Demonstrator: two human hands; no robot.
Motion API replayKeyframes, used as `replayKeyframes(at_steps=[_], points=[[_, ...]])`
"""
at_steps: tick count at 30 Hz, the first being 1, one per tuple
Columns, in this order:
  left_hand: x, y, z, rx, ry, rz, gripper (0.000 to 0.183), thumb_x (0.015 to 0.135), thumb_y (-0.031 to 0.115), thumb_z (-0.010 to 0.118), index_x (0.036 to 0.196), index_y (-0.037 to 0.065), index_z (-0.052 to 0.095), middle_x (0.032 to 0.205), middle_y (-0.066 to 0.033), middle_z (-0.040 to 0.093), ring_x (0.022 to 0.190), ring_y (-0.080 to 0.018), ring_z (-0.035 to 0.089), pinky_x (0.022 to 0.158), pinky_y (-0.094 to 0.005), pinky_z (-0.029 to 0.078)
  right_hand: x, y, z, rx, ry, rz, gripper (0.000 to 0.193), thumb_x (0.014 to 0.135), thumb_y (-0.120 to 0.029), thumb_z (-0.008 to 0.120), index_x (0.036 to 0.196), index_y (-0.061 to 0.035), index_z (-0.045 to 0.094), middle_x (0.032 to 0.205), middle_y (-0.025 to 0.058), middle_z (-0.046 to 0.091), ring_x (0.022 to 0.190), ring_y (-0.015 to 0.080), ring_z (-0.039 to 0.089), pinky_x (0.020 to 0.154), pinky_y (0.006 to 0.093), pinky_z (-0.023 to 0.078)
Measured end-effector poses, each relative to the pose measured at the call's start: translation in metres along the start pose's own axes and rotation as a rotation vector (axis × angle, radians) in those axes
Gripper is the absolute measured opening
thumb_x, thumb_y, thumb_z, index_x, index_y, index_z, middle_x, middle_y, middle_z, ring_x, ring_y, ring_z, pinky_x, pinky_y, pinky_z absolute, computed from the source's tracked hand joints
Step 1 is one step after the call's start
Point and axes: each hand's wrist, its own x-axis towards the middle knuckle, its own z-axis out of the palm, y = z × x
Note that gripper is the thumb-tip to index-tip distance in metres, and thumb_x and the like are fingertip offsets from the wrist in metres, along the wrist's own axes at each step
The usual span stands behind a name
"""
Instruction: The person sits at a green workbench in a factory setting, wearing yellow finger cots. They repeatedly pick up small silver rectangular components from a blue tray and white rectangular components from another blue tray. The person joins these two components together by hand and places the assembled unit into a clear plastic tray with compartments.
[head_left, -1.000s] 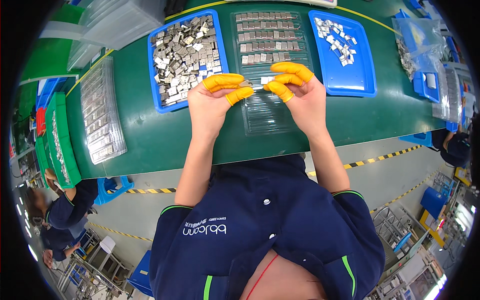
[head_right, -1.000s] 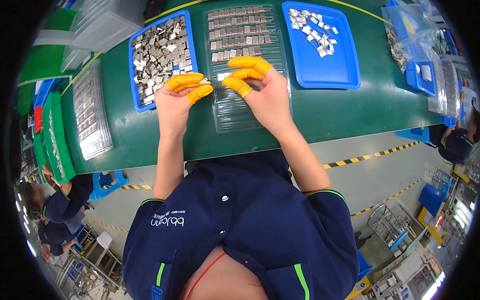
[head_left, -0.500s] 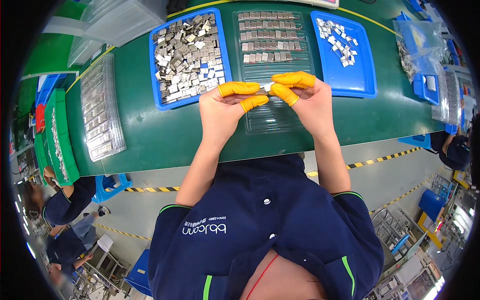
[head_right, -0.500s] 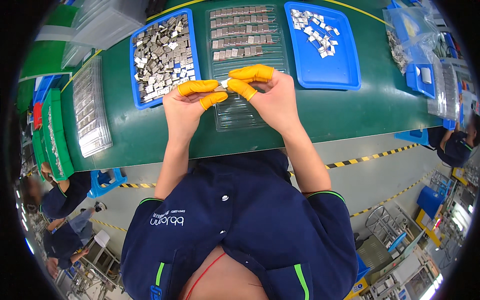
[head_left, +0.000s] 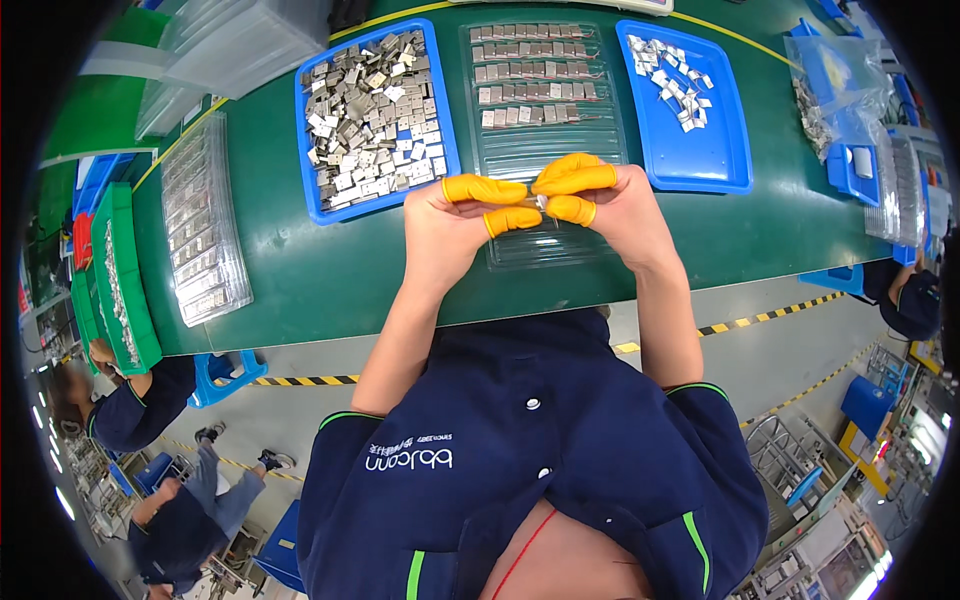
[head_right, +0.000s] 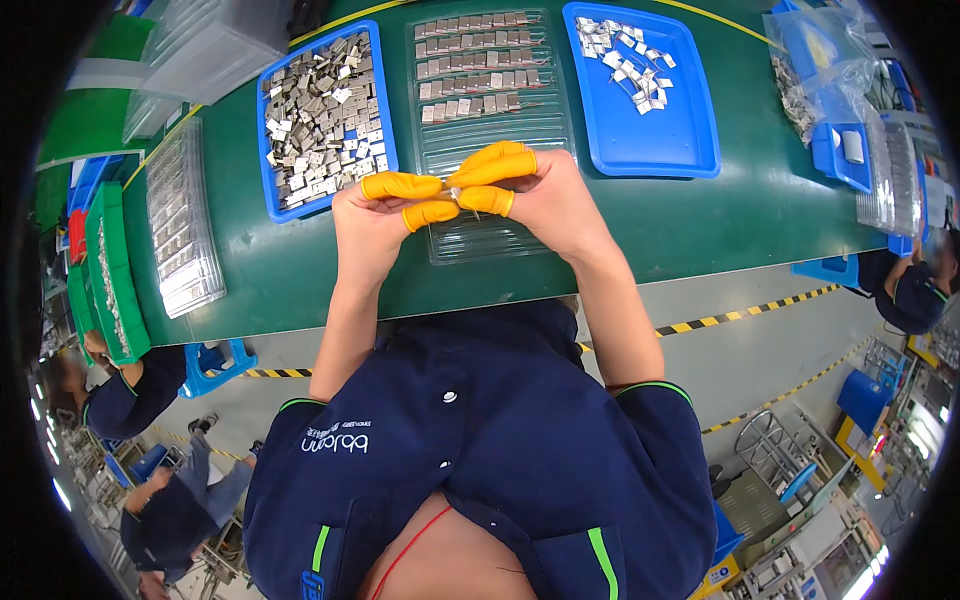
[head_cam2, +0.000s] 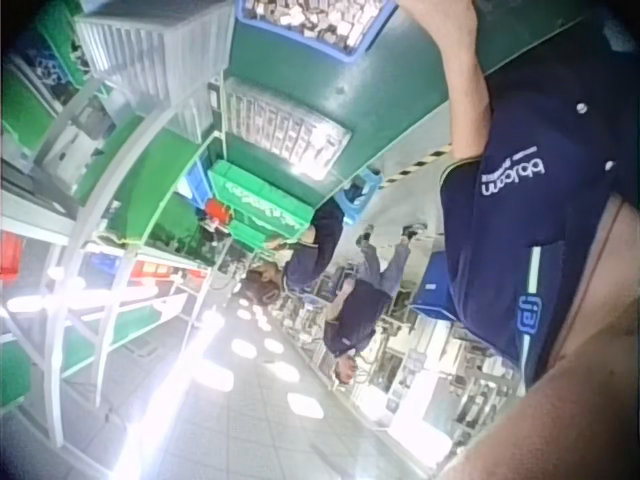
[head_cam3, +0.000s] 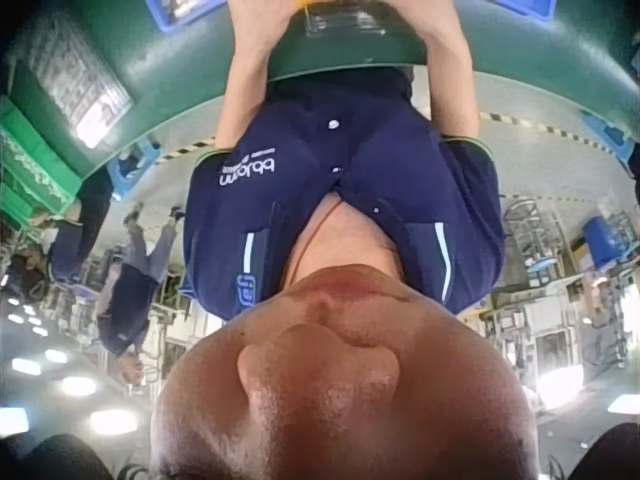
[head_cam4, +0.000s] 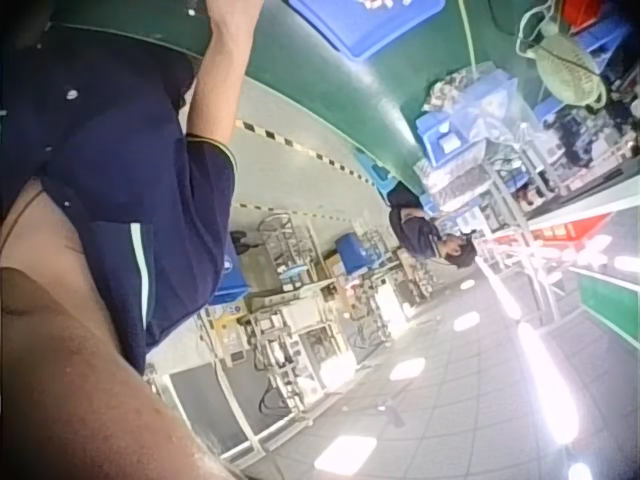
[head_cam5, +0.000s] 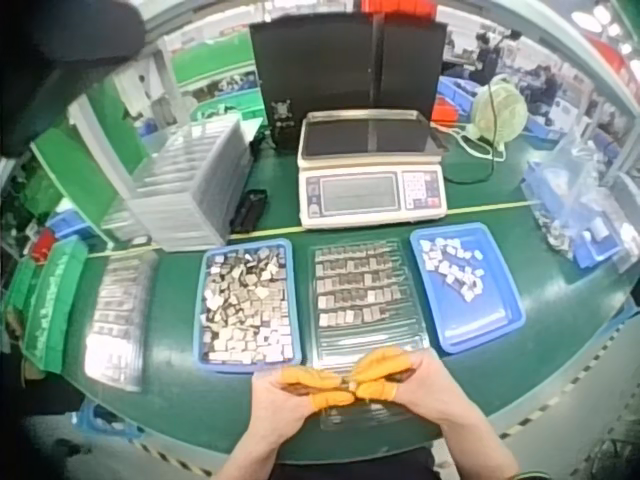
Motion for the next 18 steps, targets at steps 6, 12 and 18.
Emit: replayKeyframes(at_steps=[6, 12, 18], points=[[-0.002, 0.000, 0.000, 0.036, -0.108, 0.071, 0.018, 0.068, -0.009, 0.071, 0.085, -0.008, 0.065, 0.086, -0.0141, 0.067, 0.080, -0.0207, 0.066, 0.074, -0.0313, 0.057, -0.006, 0.003, 0.000, 0.197, -0.050, 0.155, 0.017, 0.075, 0.001, 0.068, 0.091, 0.0040, 0.066, 0.088, 0.0073, 0.066, 0.082, 0.0141, 0.062, 0.076, 0.0247, 0.050], [0.000, -0.001, 0.006, 0.100, -0.056, 0.103, 0.024, 0.067, -0.009, 0.073, 0.089, -0.007, 0.065, 0.087, -0.0147, 0.066, 0.080, -0.0222, 0.066, 0.074, -0.0327, 0.056, -0.006, -0.001, 0.002, 0.050, 0.017, 0.020, 0.016, 0.074, -0.004, 0.070, 0.088, 0.0022, 0.067, 0.086, 0.0063, 0.066, 0.080, 0.0134, 0.061, 0.074, 0.0254, 0.049], [0.005, 0.001, 0.013, 0.159, 0.027, 0.124, 0.037, 0.075, -0.004, 0.068, 0.111, -0.005, 0.058, 0.104, -0.0138, 0.063, 0.099, -0.0217, 0.061, 0.087, -0.0320, 0.050, 0.014, -0.011, -0.018, -0.643, 0.408, -0.306, 0.014, 0.070, -0.007, 0.072, 0.083, -0.0050, 0.070, 0.083, 0.0061, 0.065, 0.071, 0.0160, 0.059, 0.066, 0.0261, 0.047]])
